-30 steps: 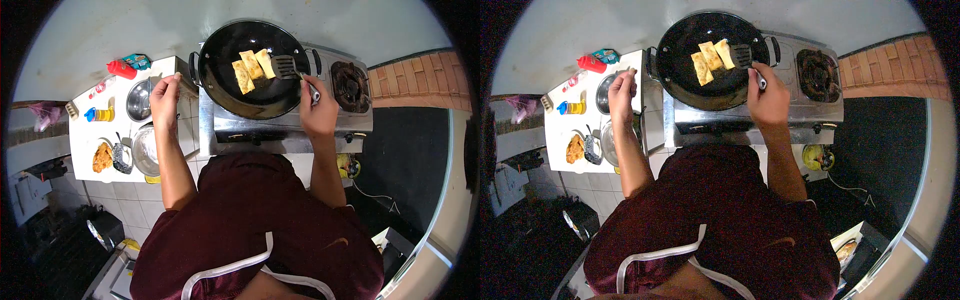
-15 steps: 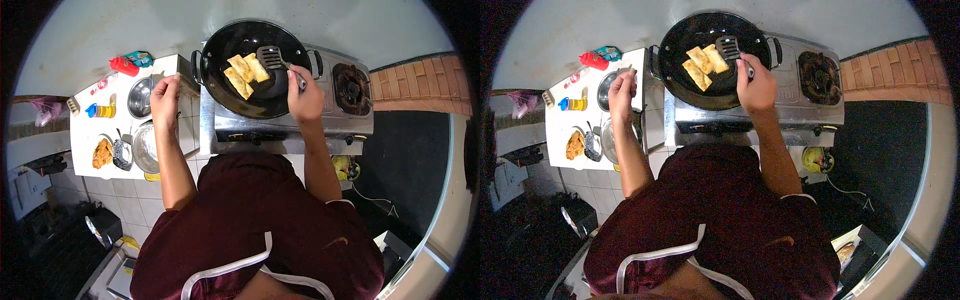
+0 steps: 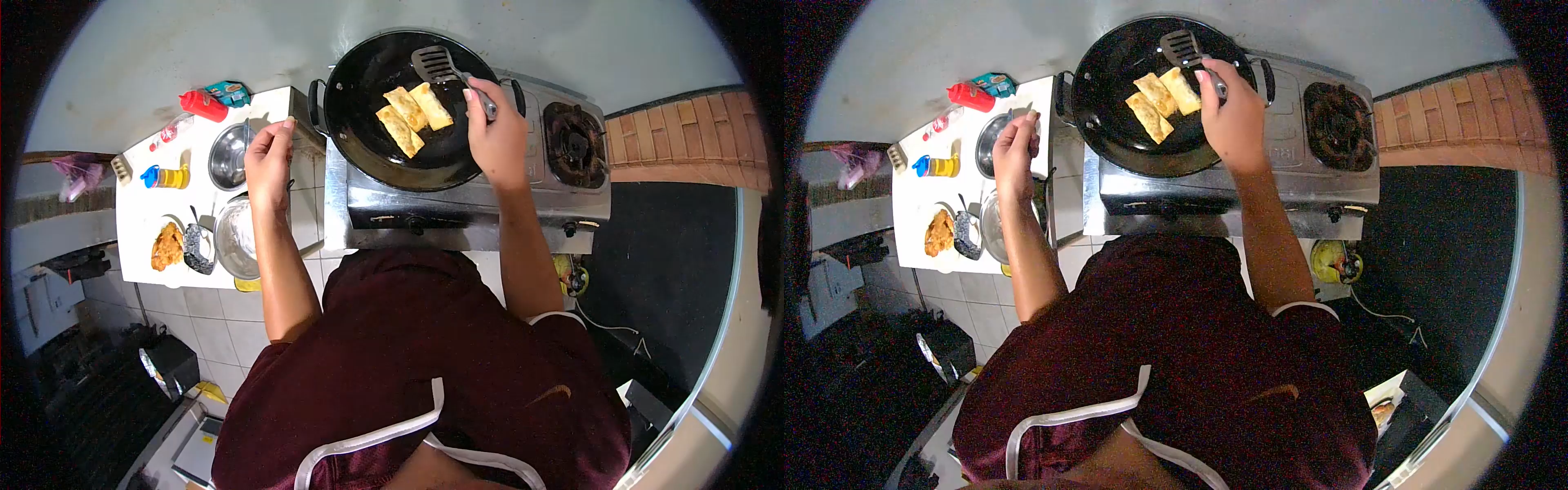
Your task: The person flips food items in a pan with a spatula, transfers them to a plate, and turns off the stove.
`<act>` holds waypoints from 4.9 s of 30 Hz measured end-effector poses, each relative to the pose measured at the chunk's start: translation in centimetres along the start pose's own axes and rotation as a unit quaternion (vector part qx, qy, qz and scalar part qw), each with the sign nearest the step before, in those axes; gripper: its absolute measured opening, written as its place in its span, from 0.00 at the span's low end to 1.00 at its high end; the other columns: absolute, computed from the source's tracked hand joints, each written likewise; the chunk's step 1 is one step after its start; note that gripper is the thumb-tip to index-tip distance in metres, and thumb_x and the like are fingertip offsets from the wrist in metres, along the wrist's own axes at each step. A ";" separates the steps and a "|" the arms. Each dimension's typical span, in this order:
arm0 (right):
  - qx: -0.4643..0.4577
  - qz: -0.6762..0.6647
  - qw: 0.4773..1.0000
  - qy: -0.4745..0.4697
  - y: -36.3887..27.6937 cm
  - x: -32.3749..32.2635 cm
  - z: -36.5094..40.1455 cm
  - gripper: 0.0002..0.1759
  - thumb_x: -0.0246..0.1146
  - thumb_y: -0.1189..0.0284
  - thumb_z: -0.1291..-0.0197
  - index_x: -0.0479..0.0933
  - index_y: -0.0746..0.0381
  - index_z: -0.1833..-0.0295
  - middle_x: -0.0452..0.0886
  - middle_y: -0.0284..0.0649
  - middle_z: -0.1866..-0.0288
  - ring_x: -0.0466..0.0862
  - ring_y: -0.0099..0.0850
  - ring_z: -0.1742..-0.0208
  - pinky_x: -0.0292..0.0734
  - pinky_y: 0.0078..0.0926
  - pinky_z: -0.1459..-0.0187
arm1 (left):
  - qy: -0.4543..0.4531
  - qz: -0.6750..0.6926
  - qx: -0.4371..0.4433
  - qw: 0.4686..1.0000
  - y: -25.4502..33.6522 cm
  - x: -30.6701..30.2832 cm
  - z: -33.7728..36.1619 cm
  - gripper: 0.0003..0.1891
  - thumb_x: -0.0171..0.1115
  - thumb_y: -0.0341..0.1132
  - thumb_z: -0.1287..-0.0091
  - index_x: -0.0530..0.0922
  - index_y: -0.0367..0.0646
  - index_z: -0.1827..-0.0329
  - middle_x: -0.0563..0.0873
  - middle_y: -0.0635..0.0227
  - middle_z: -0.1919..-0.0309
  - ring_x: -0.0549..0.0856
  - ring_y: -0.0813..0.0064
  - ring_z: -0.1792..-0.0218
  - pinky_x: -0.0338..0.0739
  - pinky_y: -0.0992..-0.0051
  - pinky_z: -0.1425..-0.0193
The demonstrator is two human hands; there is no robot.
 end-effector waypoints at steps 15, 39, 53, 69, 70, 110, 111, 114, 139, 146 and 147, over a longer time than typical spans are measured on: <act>-0.007 -0.034 0.998 -0.051 -0.6 1.1 -0.6 0.11 0.60 0.69 0.41 0.76 0.62 0.55 0.81 0.48 0.65 0.83 0.39 0.65 0.76 0.28 0.63 | 0.019 0.000 0.002 1.000 0.3 -0.6 0.3 0.10 0.62 0.38 0.38 0.80 0.40 0.63 0.72 0.80 0.81 0.65 0.89 0.80 0.56 0.86 0.76; -0.029 0.041 0.999 -0.013 -2.3 1.1 1.6 0.08 0.59 0.69 0.42 0.76 0.60 0.58 0.81 0.49 0.71 0.81 0.46 0.69 0.75 0.37 0.68 | 0.020 0.019 -0.007 1.000 -0.3 -1.3 0.5 0.09 0.62 0.38 0.38 0.79 0.42 0.66 0.70 0.81 0.82 0.63 0.89 0.81 0.54 0.86 0.76; -0.040 0.008 0.999 -0.023 -3.3 1.9 1.3 0.08 0.58 0.69 0.41 0.75 0.61 0.59 0.80 0.50 0.71 0.81 0.46 0.69 0.75 0.37 0.68 | 0.005 0.031 -0.003 1.000 -0.5 -1.1 0.3 0.10 0.62 0.39 0.38 0.79 0.41 0.65 0.70 0.81 0.82 0.63 0.90 0.81 0.54 0.86 0.77; -0.152 0.131 0.980 -0.009 -4.6 3.9 -0.7 0.07 0.58 0.69 0.42 0.73 0.62 0.66 0.77 0.45 0.80 0.78 0.45 0.78 0.71 0.40 0.74 | -0.019 0.010 -0.005 1.000 -0.4 -1.0 -1.2 0.09 0.61 0.38 0.37 0.79 0.41 0.65 0.72 0.80 0.81 0.65 0.89 0.80 0.56 0.86 0.76; -0.151 0.133 0.979 -0.007 -4.6 4.0 -1.0 0.07 0.58 0.69 0.42 0.73 0.62 0.66 0.77 0.45 0.80 0.78 0.45 0.78 0.71 0.40 0.74 | -0.022 0.007 -0.001 1.000 -0.4 -1.1 -1.3 0.09 0.61 0.38 0.37 0.79 0.41 0.65 0.72 0.80 0.81 0.65 0.89 0.80 0.56 0.86 0.76; 0.032 0.077 0.992 0.093 -1.7 1.1 -1.7 0.13 0.59 0.63 0.41 0.77 0.63 0.62 0.81 0.48 0.75 0.83 0.42 0.72 0.76 0.33 0.69 | -0.027 0.022 -0.015 0.999 -0.7 -2.0 -2.4 0.07 0.60 0.36 0.36 0.80 0.41 0.65 0.70 0.83 0.82 0.63 0.90 0.81 0.53 0.87 0.77; 0.032 0.076 0.992 0.091 -1.8 1.1 -1.8 0.13 0.59 0.63 0.41 0.77 0.63 0.62 0.81 0.48 0.75 0.83 0.42 0.72 0.76 0.33 0.69 | -0.020 0.019 -0.017 0.999 -0.6 -1.8 -2.1 0.07 0.59 0.36 0.36 0.80 0.41 0.65 0.70 0.83 0.82 0.62 0.90 0.81 0.53 0.86 0.77; -0.025 0.125 0.992 0.010 -2.8 2.0 -2.1 0.12 0.58 0.64 0.41 0.76 0.62 0.63 0.81 0.49 0.76 0.82 0.45 0.73 0.76 0.35 0.70 | -0.015 0.016 -0.017 1.000 -0.6 -1.8 -1.9 0.08 0.59 0.36 0.36 0.79 0.41 0.65 0.70 0.83 0.82 0.62 0.91 0.81 0.53 0.86 0.77; 0.112 0.038 0.988 0.099 0.2 0.9 -1.4 0.15 0.59 0.64 0.41 0.77 0.66 0.63 0.81 0.47 0.77 0.83 0.40 0.73 0.76 0.31 0.69 | 0.010 0.020 -0.016 1.000 -0.4 -2.2 -1.4 0.08 0.60 0.37 0.36 0.79 0.41 0.64 0.71 0.81 0.81 0.64 0.90 0.81 0.55 0.87 0.77; 0.124 -0.075 0.980 0.137 -2.1 -3.0 -2.3 0.15 0.59 0.63 0.39 0.75 0.67 0.61 0.79 0.40 0.81 0.80 0.23 0.77 0.73 0.21 0.72 | 0.008 0.024 -0.020 0.999 -0.1 -2.3 -1.3 0.09 0.63 0.37 0.39 0.80 0.40 0.65 0.70 0.82 0.81 0.64 0.90 0.79 0.56 0.86 0.75; 0.110 -0.097 0.977 0.154 -2.7 -3.7 -2.5 0.15 0.59 0.63 0.39 0.75 0.67 0.60 0.79 0.38 0.81 0.79 0.21 0.78 0.73 0.19 0.73 | 0.009 0.024 -0.020 0.999 -0.1 -2.2 -1.4 0.09 0.63 0.37 0.39 0.80 0.40 0.65 0.70 0.82 0.80 0.64 0.90 0.79 0.56 0.86 0.75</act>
Point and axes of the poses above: each hand's wrist, its own z-axis away from the middle knuckle, its own x-axis out of the palm, y = z × x, the point moved 4 cm from there along -z, towards the middle knuckle
